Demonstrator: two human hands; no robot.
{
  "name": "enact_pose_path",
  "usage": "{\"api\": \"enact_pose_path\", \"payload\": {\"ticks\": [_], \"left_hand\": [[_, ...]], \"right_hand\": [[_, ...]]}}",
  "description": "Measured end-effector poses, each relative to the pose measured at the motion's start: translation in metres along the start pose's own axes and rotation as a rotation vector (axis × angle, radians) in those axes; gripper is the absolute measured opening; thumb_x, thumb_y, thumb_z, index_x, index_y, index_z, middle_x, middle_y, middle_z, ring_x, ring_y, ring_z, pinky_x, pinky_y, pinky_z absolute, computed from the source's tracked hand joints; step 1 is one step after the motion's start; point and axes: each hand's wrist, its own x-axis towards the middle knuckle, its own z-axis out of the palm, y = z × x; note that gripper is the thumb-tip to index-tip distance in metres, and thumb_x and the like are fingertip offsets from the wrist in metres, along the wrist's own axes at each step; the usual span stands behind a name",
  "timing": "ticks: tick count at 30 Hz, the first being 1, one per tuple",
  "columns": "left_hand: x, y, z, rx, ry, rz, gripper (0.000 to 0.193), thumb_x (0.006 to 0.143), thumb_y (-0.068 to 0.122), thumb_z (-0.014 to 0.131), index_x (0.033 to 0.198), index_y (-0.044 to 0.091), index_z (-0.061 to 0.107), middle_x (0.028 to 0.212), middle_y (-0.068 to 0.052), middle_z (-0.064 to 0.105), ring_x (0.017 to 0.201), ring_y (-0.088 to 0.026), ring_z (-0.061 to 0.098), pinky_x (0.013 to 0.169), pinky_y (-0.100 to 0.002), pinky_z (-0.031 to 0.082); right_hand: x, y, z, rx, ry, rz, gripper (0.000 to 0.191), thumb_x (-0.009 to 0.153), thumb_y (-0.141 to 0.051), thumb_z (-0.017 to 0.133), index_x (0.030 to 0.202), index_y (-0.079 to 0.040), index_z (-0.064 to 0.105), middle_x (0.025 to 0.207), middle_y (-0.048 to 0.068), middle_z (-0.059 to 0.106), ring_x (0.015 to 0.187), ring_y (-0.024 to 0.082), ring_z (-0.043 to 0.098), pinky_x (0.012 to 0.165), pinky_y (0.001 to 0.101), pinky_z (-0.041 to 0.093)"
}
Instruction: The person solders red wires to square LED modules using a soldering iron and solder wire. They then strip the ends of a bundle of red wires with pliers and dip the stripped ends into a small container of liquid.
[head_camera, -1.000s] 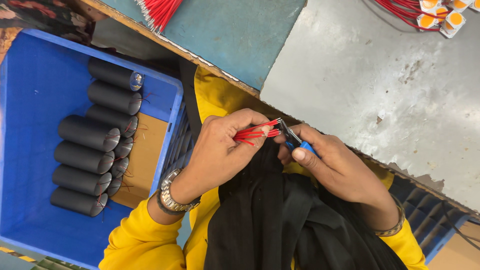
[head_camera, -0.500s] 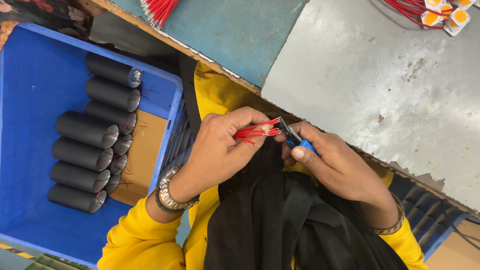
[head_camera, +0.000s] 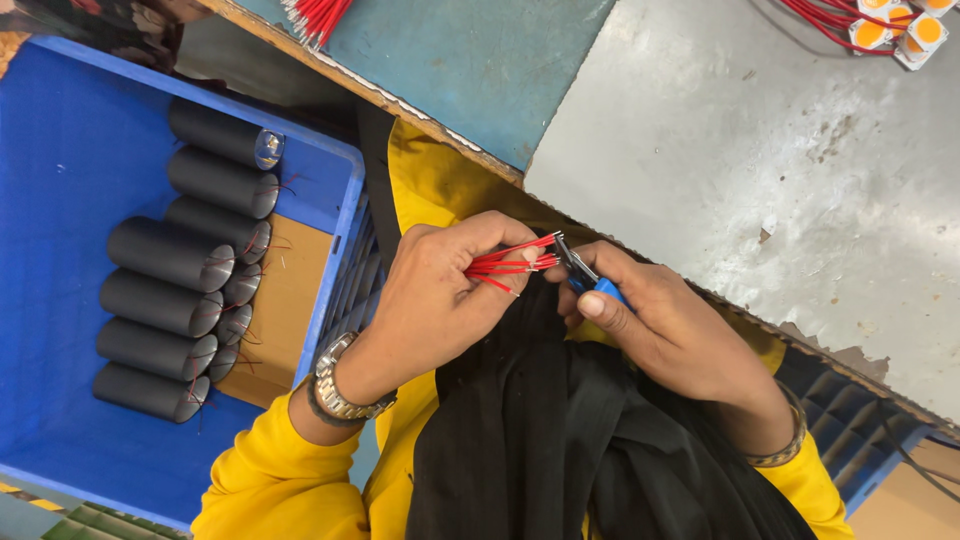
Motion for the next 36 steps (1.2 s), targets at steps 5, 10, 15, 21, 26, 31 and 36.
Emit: {"api": "enact_pose_path", "payload": {"ticks": [5,10,15,21,26,31,36], "left_hand": [[-0.001,0.0,-0.003,-0.012,0.015,0.016,0.014,0.09,0.009,0.064,0.101,0.007,0.072,0.066,-0.004,0.062,0.052,-0.011,0.056,0.052,-0.027,0.043],[-0.001,0.002,-0.004,-0.021,0.02,-0.005,0.012,0.092,0.01,0.065,0.1,0.007,0.073,0.064,-0.004,0.061,0.049,-0.01,0.051,0.05,-0.027,0.041],[0.0,0.002,-0.004,-0.018,0.026,-0.012,0.011,0.093,0.011,0.066,0.1,0.007,0.073,0.062,-0.004,0.06,0.049,-0.009,0.048,0.049,-0.026,0.039],[0.001,0.001,-0.005,-0.022,0.02,0.007,0.013,0.09,0.009,0.065,0.101,0.007,0.073,0.064,-0.003,0.061,0.049,-0.008,0.05,0.05,-0.026,0.04],[-0.003,-0.001,-0.008,-0.004,0.023,-0.004,0.012,0.091,0.011,0.066,0.1,0.006,0.073,0.061,-0.004,0.057,0.049,-0.009,0.049,0.05,-0.026,0.04],[-0.004,-0.004,-0.008,0.007,0.037,0.01,0.01,0.092,0.01,0.067,0.099,0.005,0.072,0.061,-0.005,0.055,0.05,-0.009,0.047,0.05,-0.027,0.04],[-0.006,-0.009,-0.014,0.018,0.039,0.006,0.009,0.092,0.01,0.068,0.098,0.005,0.072,0.06,-0.005,0.055,0.051,-0.009,0.047,0.05,-0.027,0.04]], "right_hand": [[0.002,-0.004,0.0,-0.013,0.009,0.009,0.03,0.103,-0.026,0.049,0.119,-0.003,0.058,0.093,0.006,0.072,0.087,0.019,0.072,0.082,0.0323,0.056],[0.004,-0.005,0.001,-0.023,0.009,0.004,0.03,0.103,-0.026,0.049,0.119,-0.003,0.059,0.092,0.006,0.071,0.086,0.018,0.072,0.081,0.0324,0.056],[0.004,-0.004,0.001,0.002,0.012,-0.008,0.032,0.103,-0.026,0.049,0.122,-0.002,0.058,0.093,0.006,0.071,0.086,0.018,0.072,0.081,0.032,0.057],[0.004,-0.004,0.001,-0.001,0.02,0.004,0.032,0.103,-0.025,0.049,0.124,-0.002,0.058,0.091,0.006,0.07,0.084,0.017,0.071,0.079,0.0315,0.057],[0.005,-0.002,0.006,-0.004,0.029,-0.012,0.03,0.104,-0.024,0.05,0.122,-0.002,0.059,0.084,0.005,0.064,0.076,0.016,0.061,0.074,0.0307,0.053],[0.01,0.003,0.013,0.034,0.024,0.069,0.025,0.104,-0.023,0.051,0.117,-0.003,0.06,0.078,0.004,0.061,0.07,0.014,0.058,0.068,0.0293,0.053],[0.014,0.007,0.017,0.094,-0.02,0.065,0.028,0.104,-0.026,0.05,0.118,-0.003,0.059,0.079,0.005,0.063,0.072,0.015,0.061,0.07,0.0303,0.054]]}}
